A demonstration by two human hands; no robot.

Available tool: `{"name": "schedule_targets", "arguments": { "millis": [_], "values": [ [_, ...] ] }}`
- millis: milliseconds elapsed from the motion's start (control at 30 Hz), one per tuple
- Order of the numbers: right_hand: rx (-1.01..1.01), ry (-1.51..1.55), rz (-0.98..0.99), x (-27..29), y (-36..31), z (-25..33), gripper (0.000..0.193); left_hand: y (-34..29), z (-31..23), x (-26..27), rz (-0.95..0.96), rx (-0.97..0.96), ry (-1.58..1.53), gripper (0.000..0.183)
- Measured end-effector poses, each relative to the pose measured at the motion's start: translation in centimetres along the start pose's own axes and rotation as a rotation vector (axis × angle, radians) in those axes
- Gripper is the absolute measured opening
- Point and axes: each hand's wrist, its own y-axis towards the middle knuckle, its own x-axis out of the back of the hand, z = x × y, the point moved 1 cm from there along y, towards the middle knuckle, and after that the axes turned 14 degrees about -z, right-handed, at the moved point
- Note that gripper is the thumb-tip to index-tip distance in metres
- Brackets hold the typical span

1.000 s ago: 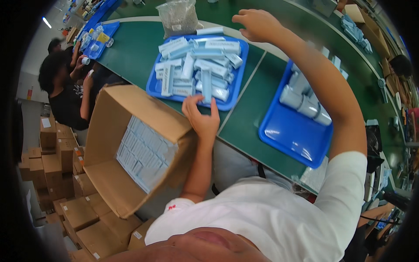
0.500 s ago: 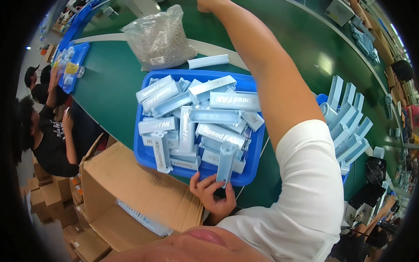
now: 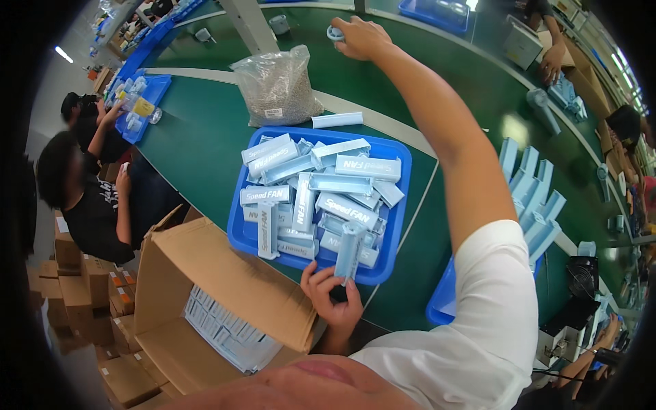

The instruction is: The person assembles small electronic devices by inserting cylindrical components into rectangular plastic housings. They use a handheld power tool to secure the parts and place the finished units into a blue tray. The process is repeated for multiple units in a factory setting.

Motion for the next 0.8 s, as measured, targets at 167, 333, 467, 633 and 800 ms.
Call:
{"name": "schedule_targets", "arguments": {
  "millis": [167, 333, 467, 633, 800],
  "values": [
    [0.212, 0.203, 0.071, 13.5, -4.9, 3.5, 0.047, -0.5, 0.3, -0.3, -0.096, -0.057, -0.065, 0.020],
    [0.309, 0.639, 0.021, 27.0, -16.0, 7.5, 0.055, -1.7, 1.6, -0.5, -0.230, -0.033, -0.142, 0.030],
    [-0.058, 1.496, 0.054, 30.7, -28.1, 10.0, 0.063, -2.4, 1.1, -0.8, -0.333, 0.175, -0.248, 0.037],
    [-0.604, 2.216, 0.168, 32.8, -39.4, 12.0, 0.073, -3.9, -4.6, -0.8, -0.359, 0.111, -0.283, 0.038],
    [-0.431, 1.829, 0.139, 34.1, -42.5, 9.3, 0.072, -3.4, -9.8, -1.8, -0.220, 0.194, -0.501, 0.036]
  ]
}}
